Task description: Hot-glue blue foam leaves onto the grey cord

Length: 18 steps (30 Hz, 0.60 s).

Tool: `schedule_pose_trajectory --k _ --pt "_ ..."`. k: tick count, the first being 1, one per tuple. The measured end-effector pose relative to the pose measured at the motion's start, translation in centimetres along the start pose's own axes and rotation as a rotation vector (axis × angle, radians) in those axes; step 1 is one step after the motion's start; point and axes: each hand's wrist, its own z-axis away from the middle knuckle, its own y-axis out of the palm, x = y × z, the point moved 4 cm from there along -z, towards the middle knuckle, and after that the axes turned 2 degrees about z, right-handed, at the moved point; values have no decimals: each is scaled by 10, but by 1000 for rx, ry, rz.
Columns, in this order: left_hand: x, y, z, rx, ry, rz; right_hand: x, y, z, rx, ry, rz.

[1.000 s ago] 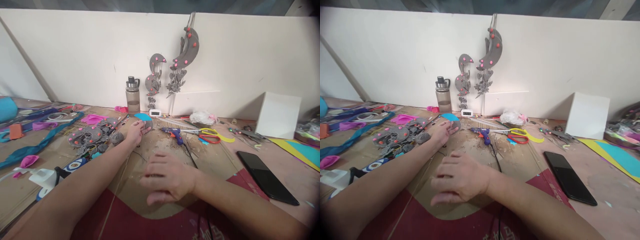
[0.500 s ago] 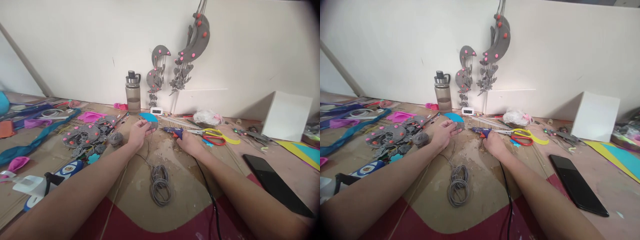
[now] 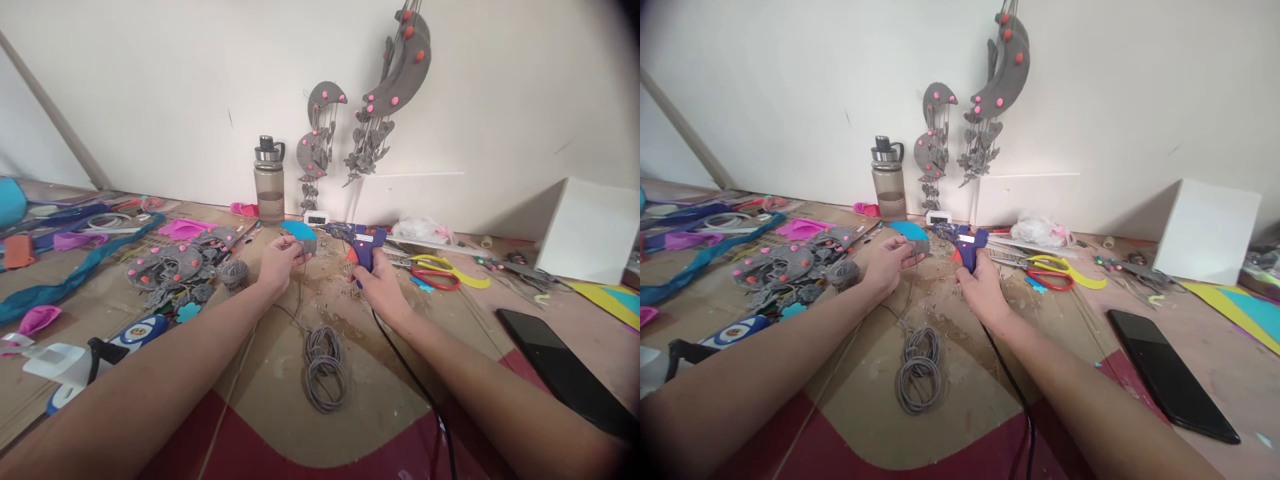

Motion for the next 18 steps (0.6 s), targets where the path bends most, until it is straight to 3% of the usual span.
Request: schedule_pose_trajectory --k 6,18 --pt "-2 2 4 -2 8 -6 15 15 15 191 -131 -91" --pt "1 9 10 -11 5 -61 10 15 18 144 -211 193"
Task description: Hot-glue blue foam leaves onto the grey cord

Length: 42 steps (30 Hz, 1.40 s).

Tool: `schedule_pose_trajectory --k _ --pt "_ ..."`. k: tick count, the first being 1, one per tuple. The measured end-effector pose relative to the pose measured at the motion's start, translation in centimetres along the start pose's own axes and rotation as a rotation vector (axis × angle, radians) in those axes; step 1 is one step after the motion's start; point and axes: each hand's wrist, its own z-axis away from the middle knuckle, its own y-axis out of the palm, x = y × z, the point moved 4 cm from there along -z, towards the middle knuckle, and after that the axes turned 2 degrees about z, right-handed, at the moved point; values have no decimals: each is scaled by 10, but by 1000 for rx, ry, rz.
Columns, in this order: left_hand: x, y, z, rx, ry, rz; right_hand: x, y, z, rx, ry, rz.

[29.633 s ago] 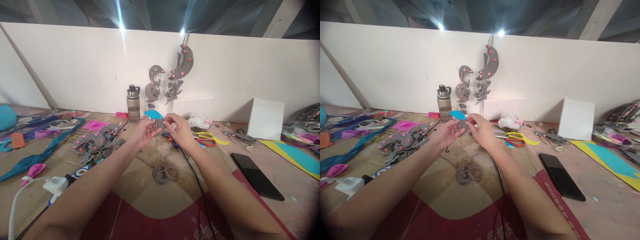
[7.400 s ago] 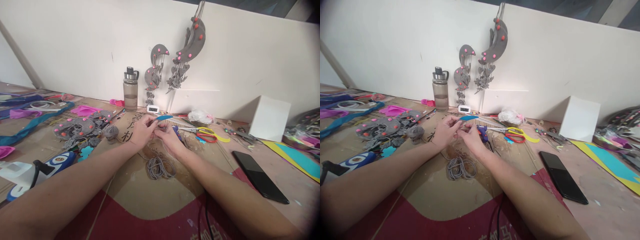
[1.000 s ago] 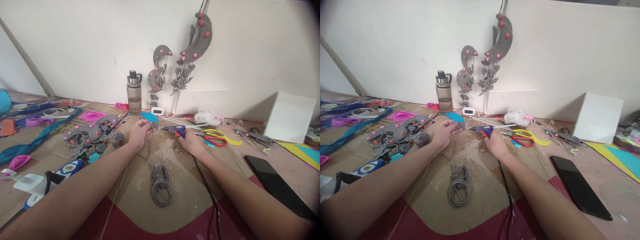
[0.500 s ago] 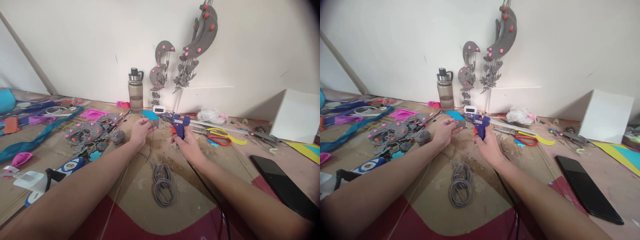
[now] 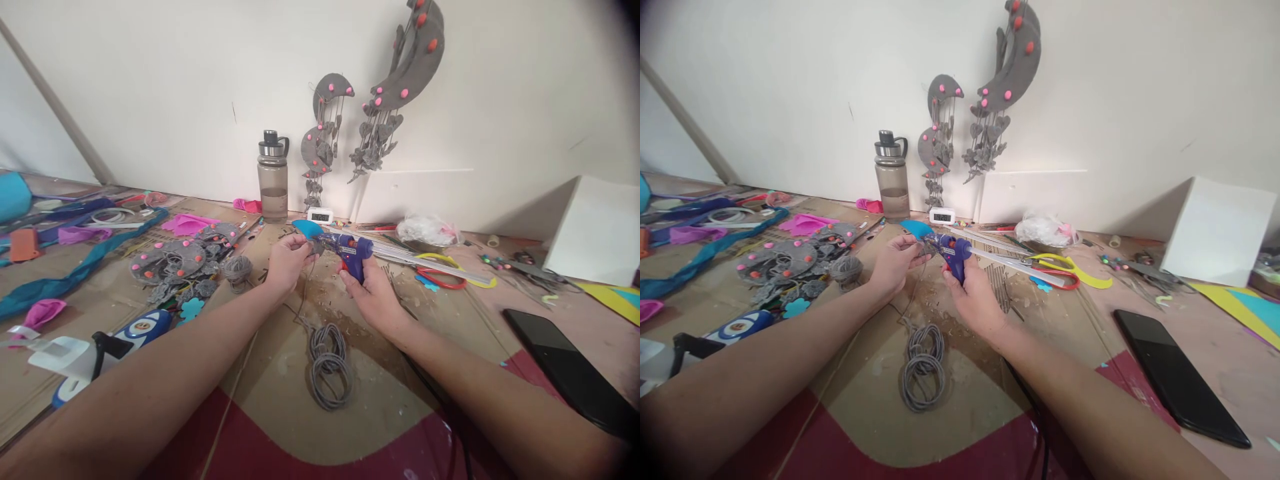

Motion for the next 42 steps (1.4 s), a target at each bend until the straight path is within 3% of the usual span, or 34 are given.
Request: schedule_pose_trajectory --k 17,42 --pt "3 1 -2 59 41 -52 -2 1 2 -4 13 42" --pt "-7 0 1 -45 61 0 -7 -4 1 -73 32 119"
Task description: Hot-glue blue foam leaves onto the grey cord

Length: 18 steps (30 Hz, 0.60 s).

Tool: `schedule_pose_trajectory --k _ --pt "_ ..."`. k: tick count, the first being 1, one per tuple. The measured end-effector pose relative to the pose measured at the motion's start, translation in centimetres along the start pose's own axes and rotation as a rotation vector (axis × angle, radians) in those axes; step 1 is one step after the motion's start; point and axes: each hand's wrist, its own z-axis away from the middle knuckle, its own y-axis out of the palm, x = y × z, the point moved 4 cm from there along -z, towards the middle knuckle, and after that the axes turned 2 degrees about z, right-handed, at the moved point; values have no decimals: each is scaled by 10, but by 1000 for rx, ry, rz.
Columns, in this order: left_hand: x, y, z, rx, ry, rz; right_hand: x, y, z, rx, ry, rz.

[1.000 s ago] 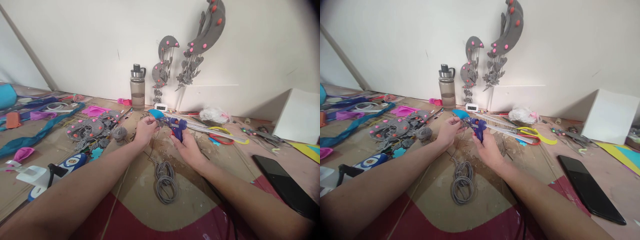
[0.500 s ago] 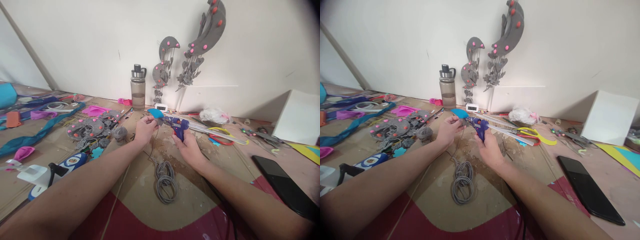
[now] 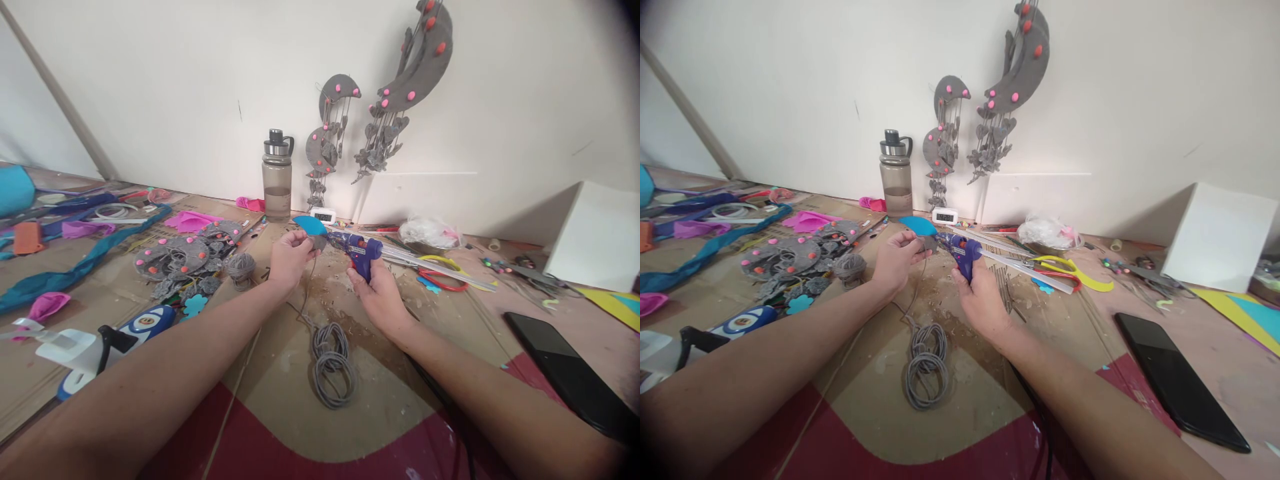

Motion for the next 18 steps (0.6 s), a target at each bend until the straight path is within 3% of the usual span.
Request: schedule_pose_trajectory --k 10,18 --pt "-2 -1 -1 14 12 27 0 -3 -1 -34 4 -21" --pt "-5 2 3 10 -24 82 -14 -6 -8 -50 133 -148"
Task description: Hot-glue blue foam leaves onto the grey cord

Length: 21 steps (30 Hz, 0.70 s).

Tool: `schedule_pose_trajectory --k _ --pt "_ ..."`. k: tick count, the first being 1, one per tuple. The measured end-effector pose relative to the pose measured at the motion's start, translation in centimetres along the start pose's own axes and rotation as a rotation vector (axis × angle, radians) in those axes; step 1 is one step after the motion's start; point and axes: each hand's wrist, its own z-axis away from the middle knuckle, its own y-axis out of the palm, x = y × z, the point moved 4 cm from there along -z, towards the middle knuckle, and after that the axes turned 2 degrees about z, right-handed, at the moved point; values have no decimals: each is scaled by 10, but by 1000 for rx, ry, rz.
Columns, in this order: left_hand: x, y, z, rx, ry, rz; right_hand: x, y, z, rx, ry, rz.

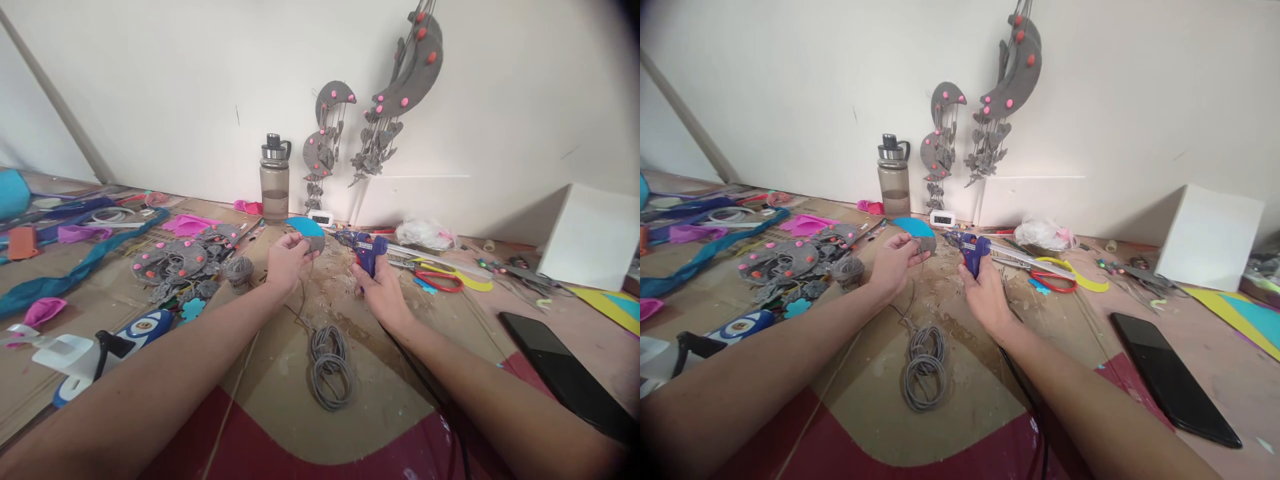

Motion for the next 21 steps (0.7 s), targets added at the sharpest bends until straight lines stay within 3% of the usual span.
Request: schedule_pose_trajectory --k 6,11,14,17,19,21 --pt "5 -3 -4 -19 -4 10 -28 0 -23 86 237 -239" --pt "8 -4 -9 16 28 -32 -51 -7 -48 205 390 89" --pt "8 -3 -10 47 52 -59 -46 -16 -58 242 315 398" --pt "7 -2 -10 50 68 -79 -24 -28 -59 104 105 662" --pt "6 -2 -11 46 77 -107 -2 -27 -54 -33 -89 656" --pt "5 -2 -11 60 102 -163 17 -13 -45 -57 -225 498"
